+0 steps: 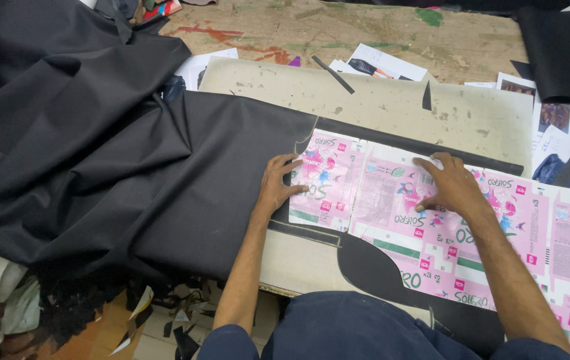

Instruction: The person places a printed pattern on black fabric, traces the outline with chalk, and cuts the fabric along the marked lines using a rotary cutter and ruler. The cut fabric piece is then measured with a tape measure.

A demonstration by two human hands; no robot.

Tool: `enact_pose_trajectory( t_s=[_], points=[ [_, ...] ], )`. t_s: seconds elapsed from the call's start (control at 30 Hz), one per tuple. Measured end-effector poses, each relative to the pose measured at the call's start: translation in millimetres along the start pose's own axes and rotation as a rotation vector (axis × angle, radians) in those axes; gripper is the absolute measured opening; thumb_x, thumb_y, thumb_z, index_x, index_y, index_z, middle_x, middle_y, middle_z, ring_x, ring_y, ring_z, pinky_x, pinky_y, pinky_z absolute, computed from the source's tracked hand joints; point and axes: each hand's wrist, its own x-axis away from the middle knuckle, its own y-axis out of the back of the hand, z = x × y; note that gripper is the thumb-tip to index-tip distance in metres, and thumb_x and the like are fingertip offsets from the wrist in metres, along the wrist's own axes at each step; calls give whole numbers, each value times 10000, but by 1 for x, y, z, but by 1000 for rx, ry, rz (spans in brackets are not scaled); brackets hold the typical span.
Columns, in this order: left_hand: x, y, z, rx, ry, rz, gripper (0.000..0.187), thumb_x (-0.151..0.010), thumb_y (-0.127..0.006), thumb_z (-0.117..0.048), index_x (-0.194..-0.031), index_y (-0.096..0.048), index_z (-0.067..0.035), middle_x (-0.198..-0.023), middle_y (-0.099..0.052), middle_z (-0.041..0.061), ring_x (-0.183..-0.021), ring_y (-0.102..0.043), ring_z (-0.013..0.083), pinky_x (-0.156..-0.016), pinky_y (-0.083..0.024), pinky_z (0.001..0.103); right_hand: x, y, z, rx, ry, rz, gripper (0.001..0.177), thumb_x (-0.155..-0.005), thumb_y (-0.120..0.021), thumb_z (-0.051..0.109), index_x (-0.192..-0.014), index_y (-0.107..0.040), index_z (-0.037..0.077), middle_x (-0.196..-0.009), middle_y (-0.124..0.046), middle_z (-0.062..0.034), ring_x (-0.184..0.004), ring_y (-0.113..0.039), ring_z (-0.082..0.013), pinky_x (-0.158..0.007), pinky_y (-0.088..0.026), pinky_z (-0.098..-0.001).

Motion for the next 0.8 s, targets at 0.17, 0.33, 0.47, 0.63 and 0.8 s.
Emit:
enact_pose_trajectory(
  t_s=[0.17, 0.33, 0.47, 0.63, 0.8],
  points=[
    [2, 2, -3, -34, -1, 11, 758, -597, -943, -264, -1307, -698, -168, -1504, -534, 14, -1448, -381, 259, -1209, -341, 426, 3, -3, -1, -33, 4, -6, 1205, -412, -1024, 389, -1486, -482, 330, -1584, -379, -99, -1480, -342, -315, -1164, -394, -492],
    [-3, -14, 1, -324, -193, 46, 613, -703, -890, -158, -1288, -708, -139, -1528, -483, 133, -1458, -368, 316, -1222, -279, 477, 2, -6, -2, -14, -6, -14, 1196, -436, -1013, 388, -1501, -473, 333, -1599, -377, -93, -1496, -341, -305, -1187, -386, -479],
    [-7, -56, -7, -491, -260, 51, 698, -731, -771, -11, -1396, -670, -198, -1618, -418, 167, -1498, -349, 334, -1221, -294, 459, 0, -17, -6, -29, -5, -13, 1190, -470, -1010, 352, -1517, -446, 318, -1628, -317, -111, -1514, -285, -318, -1211, -320, -474],
    [-8, -77, -30, -566, -130, 97, 838, -794, -761, -506, -1536, -487, -227, -1651, -294, 215, -1492, -294, 413, -1186, -248, 585, 8, -47, -13, -144, 25, -104, 1031, -605, -937, 207, -1515, -453, 238, -1639, -300, -158, -1517, -283, -349, -1221, -291, -469],
    [-11, -85, -48, -674, 42, 231, 1254, -586, -700, -899, -1604, -280, -298, -1686, -63, 236, -1536, -117, 465, -1181, -115, 666, 43, -88, -4, -136, 43, -290, 688, -897, -727, 242, -1531, -466, 191, -1647, -331, -169, -1535, -296, -350, -1249, -266, -503]
  ],
)
